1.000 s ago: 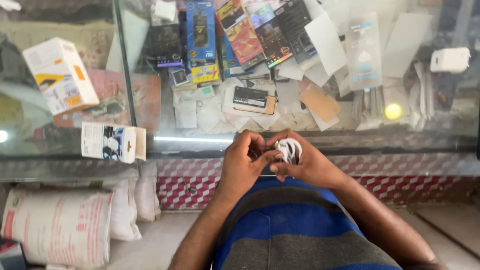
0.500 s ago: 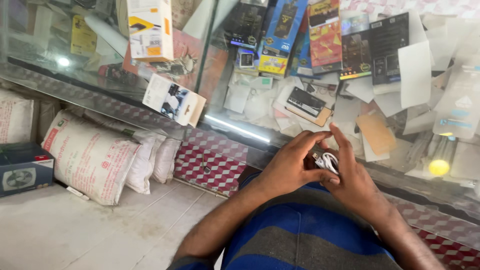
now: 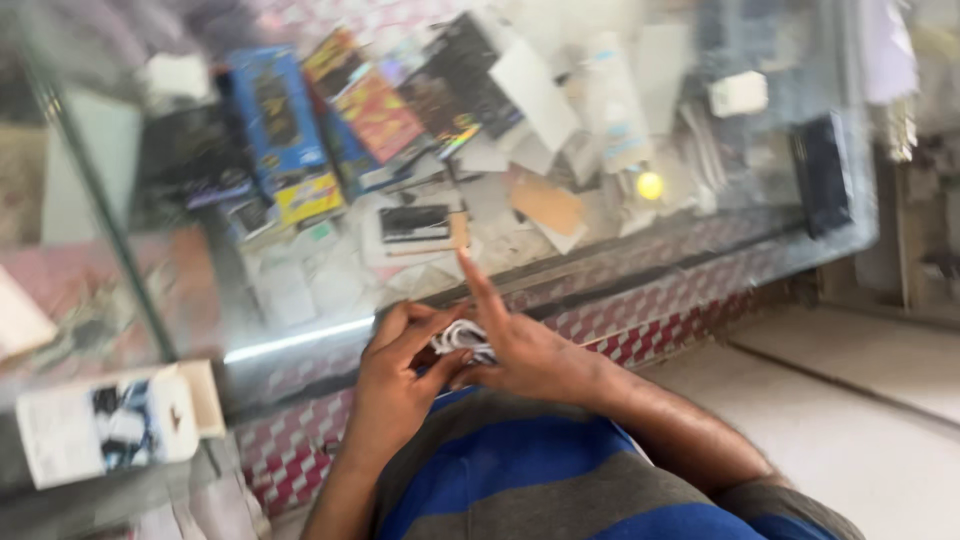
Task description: The person handles a white USB cable and a white power adapter, coiling the cable and placing it into a small white box. They then place the box on a shelf and repeat the process with another cable and adapter.
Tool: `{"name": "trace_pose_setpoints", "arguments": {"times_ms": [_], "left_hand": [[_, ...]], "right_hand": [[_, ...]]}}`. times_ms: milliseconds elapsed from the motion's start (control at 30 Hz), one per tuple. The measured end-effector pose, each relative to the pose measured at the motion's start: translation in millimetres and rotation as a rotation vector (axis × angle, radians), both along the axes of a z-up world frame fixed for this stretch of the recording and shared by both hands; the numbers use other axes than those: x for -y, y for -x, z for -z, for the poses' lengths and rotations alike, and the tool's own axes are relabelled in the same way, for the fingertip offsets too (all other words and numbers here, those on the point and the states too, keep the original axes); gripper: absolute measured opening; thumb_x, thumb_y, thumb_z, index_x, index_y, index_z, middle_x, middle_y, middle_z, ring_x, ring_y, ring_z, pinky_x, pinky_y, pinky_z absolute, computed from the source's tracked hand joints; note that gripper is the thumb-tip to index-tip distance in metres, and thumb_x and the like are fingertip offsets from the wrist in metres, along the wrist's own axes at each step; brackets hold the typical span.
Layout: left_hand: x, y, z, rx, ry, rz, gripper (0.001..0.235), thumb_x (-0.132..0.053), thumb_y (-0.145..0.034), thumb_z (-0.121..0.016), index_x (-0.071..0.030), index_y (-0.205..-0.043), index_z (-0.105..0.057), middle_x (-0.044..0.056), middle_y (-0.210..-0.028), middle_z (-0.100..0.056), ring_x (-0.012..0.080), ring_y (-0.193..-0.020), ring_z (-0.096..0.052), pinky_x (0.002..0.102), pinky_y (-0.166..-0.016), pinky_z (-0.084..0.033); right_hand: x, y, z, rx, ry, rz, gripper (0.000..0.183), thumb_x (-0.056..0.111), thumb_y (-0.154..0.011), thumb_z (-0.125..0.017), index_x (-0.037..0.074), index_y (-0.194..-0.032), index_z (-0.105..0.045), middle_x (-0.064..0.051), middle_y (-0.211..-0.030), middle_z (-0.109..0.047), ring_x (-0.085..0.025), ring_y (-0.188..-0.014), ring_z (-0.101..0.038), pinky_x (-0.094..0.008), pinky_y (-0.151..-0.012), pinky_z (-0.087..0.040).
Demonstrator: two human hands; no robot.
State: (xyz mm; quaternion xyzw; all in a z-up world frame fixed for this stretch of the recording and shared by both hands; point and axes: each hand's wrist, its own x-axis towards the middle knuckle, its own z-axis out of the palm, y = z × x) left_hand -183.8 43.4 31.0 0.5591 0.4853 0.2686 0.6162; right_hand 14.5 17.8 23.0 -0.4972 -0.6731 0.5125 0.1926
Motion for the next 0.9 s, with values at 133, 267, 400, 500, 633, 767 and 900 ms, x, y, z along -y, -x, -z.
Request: {"name": "trace_pose_setpoints", "arguments": {"times_ms": [133, 267, 400, 500, 633, 767, 900], "left_hand": [[-11.2, -8.5, 0.2, 0.014, -0.041, 0.124, 0.035, -0.001, -0.081, -0.080, -0.007, -0.115, -0.077, 0.006, -0.108, -0.061, 0.0115, -0.084, -0.069, 0.025, -0.068, -0.061], [-18.7, -20.7, 2.4, 0.035, -0.033, 0.024, 0.020, 0.002, -0.083, -0.079, 0.000, -0.103, -0.073, 0.006, -0.108, -0.064, 0.0111, -0.081, -0.069, 0.025, -0.067, -0.059], [-17.8, -35.1, 9.8, 0.178, -0.042, -0.110, 0.014, 0.005, -0.086, -0.075, 0.003, -0.099, -0.070, 0.007, -0.113, -0.062, 0.0110, -0.090, -0.070, 0.025, -0.072, -0.064], [-10.0, -39.9, 22.3, 0.169, -0.068, -0.153, 0.011, 0.005, -0.088, -0.075, 0.002, -0.098, -0.071, 0.009, -0.113, -0.064, 0.0132, -0.090, -0.071, 0.025, -0.073, -0.064], [-1.3, -26.2, 48.3, -0.030, -0.218, -0.130, 0.010, 0.003, -0.087, -0.076, 0.000, -0.095, -0.072, 0.010, -0.103, -0.068, 0.0175, -0.087, -0.073, 0.026, -0.072, -0.063], [-7.3, -18.2, 84.5, -0.081, -0.367, -0.057, 0.014, -0.001, -0.082, -0.081, -0.005, -0.093, -0.072, 0.010, -0.101, -0.072, 0.0210, -0.087, -0.074, 0.029, -0.074, -0.060], [-21.3, -37.5, 100.1, -0.127, -0.372, -0.027, 0.017, -0.004, -0.081, -0.082, -0.005, -0.096, -0.072, 0.010, -0.103, -0.072, 0.0228, -0.090, -0.074, 0.031, -0.076, -0.060]], "right_hand": [[-0.2, -4.3, -8.8, -0.037, -0.078, 0.127, 0.133, 0.011, -0.078, -0.094, 0.003, -0.161, 0.010, -0.039, -0.148, -0.044, -0.044, -0.128, -0.059, -0.047, -0.104, -0.049], [-0.5, -21.4, -7.4, -0.192, 0.328, 0.405, 0.089, 0.013, -0.082, -0.084, 0.003, -0.154, -0.031, -0.016, -0.111, -0.076, -0.020, -0.098, -0.072, -0.036, -0.086, -0.059], [2.8, -34.4, 2.6, -0.441, 0.277, 0.556, 0.041, 0.004, -0.094, -0.073, 0.000, -0.133, -0.065, -0.010, -0.117, -0.075, -0.013, -0.106, -0.070, -0.033, -0.091, -0.060], [4.1, -35.2, 9.3, -0.529, 0.208, 0.536, 0.040, 0.002, -0.093, -0.072, 0.004, -0.132, -0.064, -0.008, -0.119, -0.075, -0.012, -0.109, -0.072, -0.031, -0.096, -0.061], [2.9, -32.7, 14.5, -0.389, -0.166, 0.448, 0.034, -0.001, -0.088, -0.081, 0.001, -0.119, -0.069, -0.013, -0.122, -0.074, -0.019, -0.117, -0.071, -0.032, -0.099, -0.060], [5.5, -32.0, 25.9, -0.560, -0.077, 0.457, 0.022, 0.000, -0.096, -0.077, 0.005, -0.117, -0.072, -0.012, -0.125, -0.074, -0.023, -0.124, -0.071, -0.035, -0.103, -0.062], [13.5, -39.0, 31.0, -0.483, -0.175, 0.384, 0.026, 0.004, -0.096, -0.075, 0.004, -0.121, -0.069, -0.012, -0.128, -0.070, -0.022, -0.123, -0.068, -0.032, -0.108, -0.056]]}}
